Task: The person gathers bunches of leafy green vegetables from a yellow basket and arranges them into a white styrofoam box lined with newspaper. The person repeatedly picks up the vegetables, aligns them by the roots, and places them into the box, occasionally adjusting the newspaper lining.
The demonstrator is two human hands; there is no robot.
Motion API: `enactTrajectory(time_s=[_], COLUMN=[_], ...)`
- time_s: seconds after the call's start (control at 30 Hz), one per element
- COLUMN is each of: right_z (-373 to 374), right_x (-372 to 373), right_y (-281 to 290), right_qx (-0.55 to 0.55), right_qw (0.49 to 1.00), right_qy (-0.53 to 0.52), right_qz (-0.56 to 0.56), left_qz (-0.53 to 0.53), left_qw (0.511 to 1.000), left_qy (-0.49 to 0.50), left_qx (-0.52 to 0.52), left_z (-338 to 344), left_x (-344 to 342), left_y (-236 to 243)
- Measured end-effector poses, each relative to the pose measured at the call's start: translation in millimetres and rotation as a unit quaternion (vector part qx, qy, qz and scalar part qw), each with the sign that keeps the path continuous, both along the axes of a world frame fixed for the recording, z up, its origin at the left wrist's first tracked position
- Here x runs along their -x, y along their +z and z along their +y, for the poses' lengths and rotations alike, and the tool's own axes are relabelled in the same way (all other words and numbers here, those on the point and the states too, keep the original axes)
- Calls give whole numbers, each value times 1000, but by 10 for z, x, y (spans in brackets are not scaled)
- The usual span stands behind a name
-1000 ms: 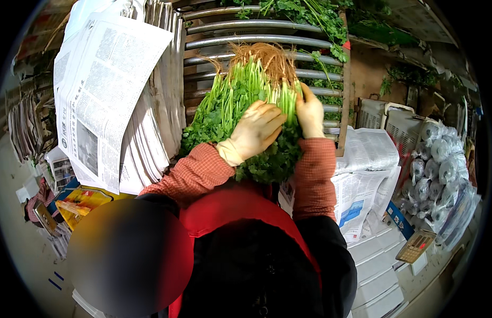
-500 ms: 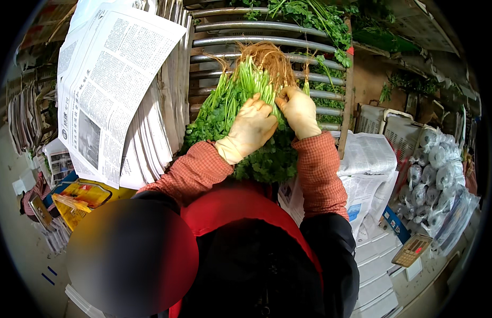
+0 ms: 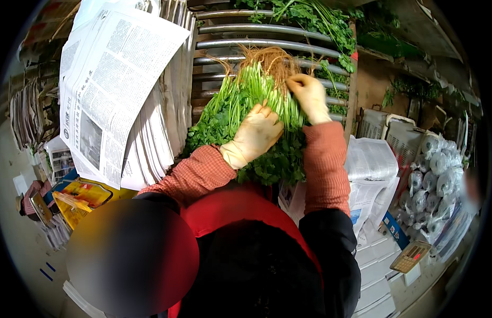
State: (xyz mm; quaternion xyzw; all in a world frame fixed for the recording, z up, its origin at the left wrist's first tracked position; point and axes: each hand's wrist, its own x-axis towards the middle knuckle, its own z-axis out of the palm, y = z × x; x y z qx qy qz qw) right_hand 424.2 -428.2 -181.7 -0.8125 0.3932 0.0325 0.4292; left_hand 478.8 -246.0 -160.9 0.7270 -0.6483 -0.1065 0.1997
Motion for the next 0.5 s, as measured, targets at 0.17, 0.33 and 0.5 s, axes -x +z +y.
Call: enactTrajectory(time_s=[0.17, 0.33, 0.5], right_z=[-320, 178, 227], right_x=[353, 12, -57], right_y=[-97, -161, -192], right_qx=[54, 13, -25], right_qw=[986, 1000, 999], right_qy=[-160, 13, -33], right_qz=[12, 0, -5], left_qz=[42, 92, 71], left_qw=[997, 987, 955], left_qy=[30, 28, 176], left_qx=[59, 129, 229], left_z=[4, 0, 13], left_x=[60, 21, -169], left_y=[-73, -50, 185])
